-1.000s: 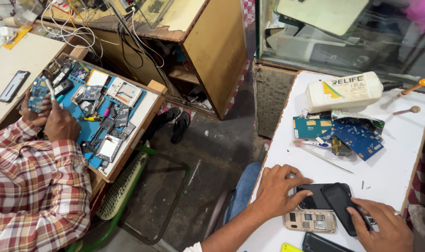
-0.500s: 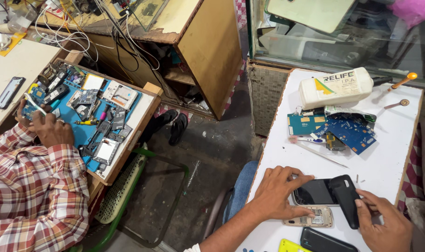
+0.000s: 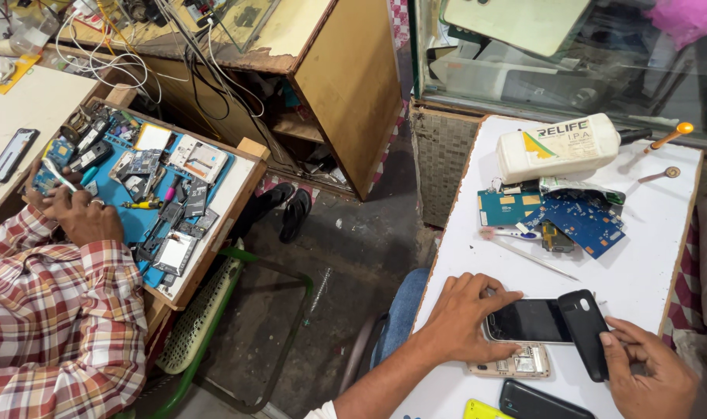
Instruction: The person disassembles several mobile phones on a cluttered workbench. They remove back covers, batteries, and internal components from multiple devices, placing parts on the table.
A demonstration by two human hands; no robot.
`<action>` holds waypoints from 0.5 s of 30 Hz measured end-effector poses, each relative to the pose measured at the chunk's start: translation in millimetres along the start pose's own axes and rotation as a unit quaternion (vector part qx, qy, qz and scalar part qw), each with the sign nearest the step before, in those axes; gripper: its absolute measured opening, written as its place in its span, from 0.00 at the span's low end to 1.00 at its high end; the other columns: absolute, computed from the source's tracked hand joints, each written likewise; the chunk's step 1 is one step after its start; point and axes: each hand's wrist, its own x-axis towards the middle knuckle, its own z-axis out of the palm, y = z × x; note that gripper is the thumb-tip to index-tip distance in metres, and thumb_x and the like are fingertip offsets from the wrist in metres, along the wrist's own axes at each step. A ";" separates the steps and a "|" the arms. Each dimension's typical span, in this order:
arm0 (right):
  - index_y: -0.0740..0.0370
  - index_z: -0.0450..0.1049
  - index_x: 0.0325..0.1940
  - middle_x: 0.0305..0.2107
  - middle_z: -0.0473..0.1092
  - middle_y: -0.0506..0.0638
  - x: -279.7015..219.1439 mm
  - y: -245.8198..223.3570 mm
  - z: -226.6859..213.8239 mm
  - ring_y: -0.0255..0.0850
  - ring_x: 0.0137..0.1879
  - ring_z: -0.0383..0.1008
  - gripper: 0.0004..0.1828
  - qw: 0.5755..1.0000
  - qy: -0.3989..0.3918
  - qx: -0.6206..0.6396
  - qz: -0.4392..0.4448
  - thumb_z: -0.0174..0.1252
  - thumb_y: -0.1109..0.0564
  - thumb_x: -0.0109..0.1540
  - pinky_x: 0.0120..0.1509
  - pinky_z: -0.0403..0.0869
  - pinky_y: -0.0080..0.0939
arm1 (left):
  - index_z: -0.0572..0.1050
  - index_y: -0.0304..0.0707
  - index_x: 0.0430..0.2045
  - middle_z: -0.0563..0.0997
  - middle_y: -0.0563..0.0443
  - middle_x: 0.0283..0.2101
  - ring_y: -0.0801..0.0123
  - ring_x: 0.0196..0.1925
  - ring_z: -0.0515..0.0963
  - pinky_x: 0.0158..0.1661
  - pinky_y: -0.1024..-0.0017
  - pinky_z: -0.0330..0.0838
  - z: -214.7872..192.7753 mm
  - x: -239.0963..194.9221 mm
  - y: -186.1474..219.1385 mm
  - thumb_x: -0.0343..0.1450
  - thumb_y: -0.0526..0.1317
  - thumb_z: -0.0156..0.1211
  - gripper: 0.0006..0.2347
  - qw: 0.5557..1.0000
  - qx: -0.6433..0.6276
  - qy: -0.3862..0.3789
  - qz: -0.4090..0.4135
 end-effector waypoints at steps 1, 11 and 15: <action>0.70 0.79 0.54 0.31 0.77 0.62 -0.7 1.2 0.8 0.37 0.34 0.79 0.11 1.000 0.006 0.013 0.002 0.64 0.64 0.67 0.32 0.74 0.32 | 0.79 0.48 0.57 0.75 0.55 0.50 0.67 0.52 0.71 0.56 0.65 0.61 0.0 1.2 -1.1 0.58 0.54 0.73 0.31 1.000 -0.005 0.001 0.007; 0.72 0.79 0.55 0.28 0.77 0.64 3.6 11.2 -0.9 0.38 0.30 0.79 0.13 0.998 -0.030 -0.043 0.020 0.64 0.66 0.65 0.27 0.73 0.34 | 0.78 0.51 0.60 0.75 0.55 0.55 0.64 0.54 0.71 0.57 0.64 0.64 -3.8 8.4 -1.7 0.61 0.57 0.73 0.31 1.000 -0.006 -0.005 0.017; 0.71 0.78 0.55 0.29 0.77 0.61 3.0 5.5 -2.2 0.34 0.29 0.76 0.13 1.000 -0.007 0.004 -0.011 0.64 0.65 0.66 0.29 0.70 0.31 | 0.78 0.51 0.60 0.76 0.55 0.53 0.65 0.53 0.72 0.59 0.63 0.65 -7.5 6.5 2.6 0.62 0.57 0.72 0.30 0.999 -0.010 0.016 0.026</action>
